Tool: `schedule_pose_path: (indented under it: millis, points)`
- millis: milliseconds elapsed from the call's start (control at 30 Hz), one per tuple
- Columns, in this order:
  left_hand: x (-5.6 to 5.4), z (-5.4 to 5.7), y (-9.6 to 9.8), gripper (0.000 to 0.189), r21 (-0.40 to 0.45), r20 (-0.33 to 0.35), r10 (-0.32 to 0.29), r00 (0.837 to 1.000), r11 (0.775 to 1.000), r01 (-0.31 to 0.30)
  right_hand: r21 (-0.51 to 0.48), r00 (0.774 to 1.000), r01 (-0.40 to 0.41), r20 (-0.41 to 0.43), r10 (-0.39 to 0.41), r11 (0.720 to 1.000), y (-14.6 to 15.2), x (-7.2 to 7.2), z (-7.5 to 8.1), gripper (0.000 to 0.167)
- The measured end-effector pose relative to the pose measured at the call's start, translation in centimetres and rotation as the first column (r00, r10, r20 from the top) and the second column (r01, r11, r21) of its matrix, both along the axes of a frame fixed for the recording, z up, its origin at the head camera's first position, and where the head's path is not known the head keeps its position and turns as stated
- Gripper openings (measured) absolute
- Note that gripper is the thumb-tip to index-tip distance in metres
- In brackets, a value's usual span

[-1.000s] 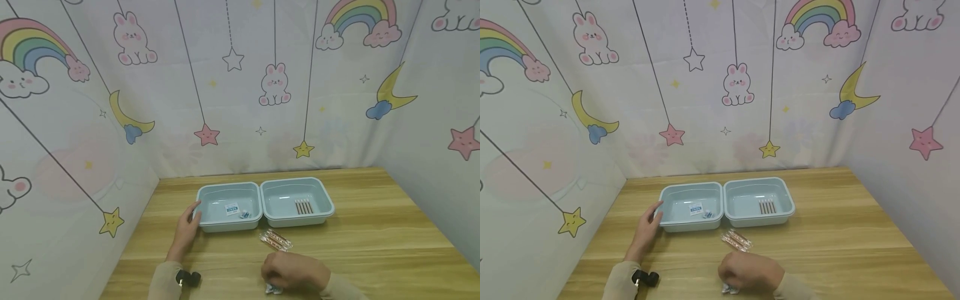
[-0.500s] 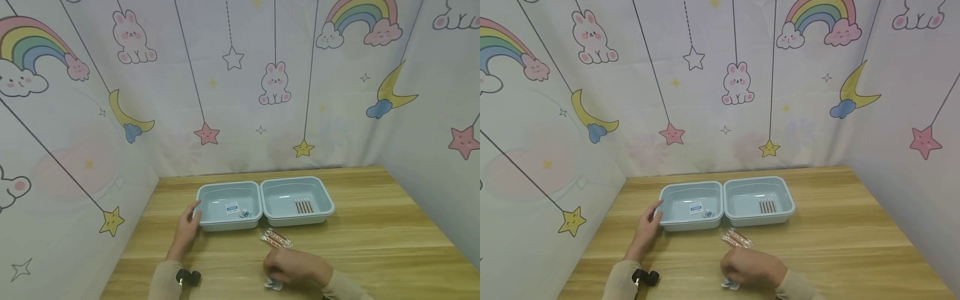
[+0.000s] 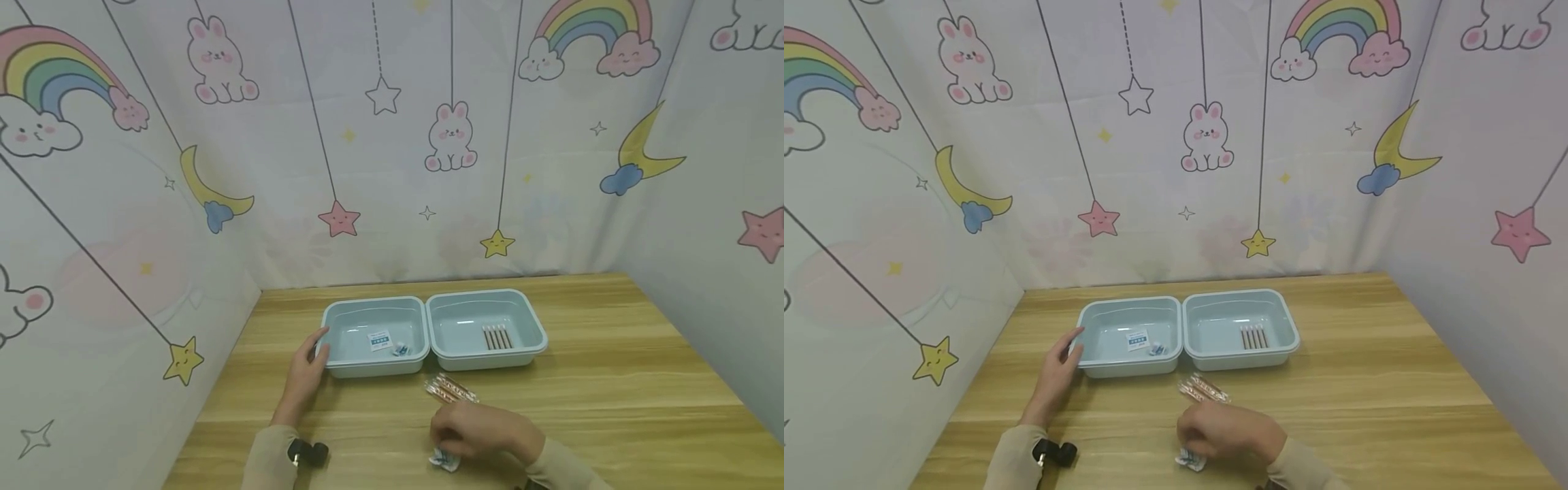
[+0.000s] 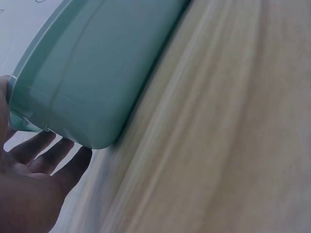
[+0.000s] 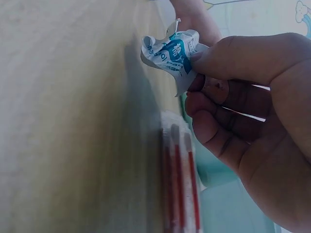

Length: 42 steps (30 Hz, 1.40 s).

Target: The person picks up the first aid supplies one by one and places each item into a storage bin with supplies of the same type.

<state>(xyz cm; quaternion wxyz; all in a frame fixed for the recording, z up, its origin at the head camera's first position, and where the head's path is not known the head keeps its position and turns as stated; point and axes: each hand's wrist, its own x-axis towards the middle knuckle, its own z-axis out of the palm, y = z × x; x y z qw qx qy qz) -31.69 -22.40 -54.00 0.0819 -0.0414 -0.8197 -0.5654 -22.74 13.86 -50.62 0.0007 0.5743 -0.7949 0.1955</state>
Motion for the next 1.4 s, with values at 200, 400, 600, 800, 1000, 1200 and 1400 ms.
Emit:
schedule_pose_path:
  millis: [200, 400, 600, 800, 1000, 1200, 1400]
  points:
    - [0.0, -0.1, 0.0, 0.046, 0.0, 0.0, -0.006, 1.0, 1.0, 0.006, -0.023, 1.0, 0.001, 0.019, 0.0, 1.0, 0.1, -0.4, 0.7, 0.013]
    - [0.1, 0.0, 0.0, 0.046, 0.002, -0.002, -0.004, 1.0, 1.0, 0.004, -0.031, 0.997, 0.034, 0.075, -0.031, 0.999, 0.2, -0.7, 1.1, 0.01]
    - [0.1, 0.3, 0.1, 0.045, 0.007, -0.009, -0.004, 1.0, 1.0, 0.004, -0.064, 0.983, 0.111, 0.154, -0.1, 0.992, 0.3, -1.4, 1.2, 0.009]
    - [0.2, 0.3, 0.2, 0.045, 0.005, 0.015, 0.006, 1.0, 1.0, -0.006, -0.098, 0.972, 0.167, 0.182, -0.147, 0.981, 0.2, -2.1, 1.5, 0.01]
    - [0.2, 0.2, 0.1, 0.046, 0.008, 0.02, -0.011, 1.0, 1.0, 0.01, -0.087, 0.962, 0.202, 0.207, -0.18, 0.976, 0.0, -2.3, 1.9, 0.008]
    - [0.2, 0.4, 0.2, 0.045, 0.025, 0.025, 0.0, 1.0, 1.0, 0.0, -0.107, 0.966, 0.195, 0.192, -0.173, 0.975, 0.1, -2.6, 2.1, 0.009]
    - [0.2, 0.3, 0.1, 0.044, 0.015, 0.024, 0.01, 1.0, 1.0, -0.011, -0.146, 0.971, 0.19, 0.173, -0.164, 0.971, 0.1, -2.7, 2.2, 0.011]
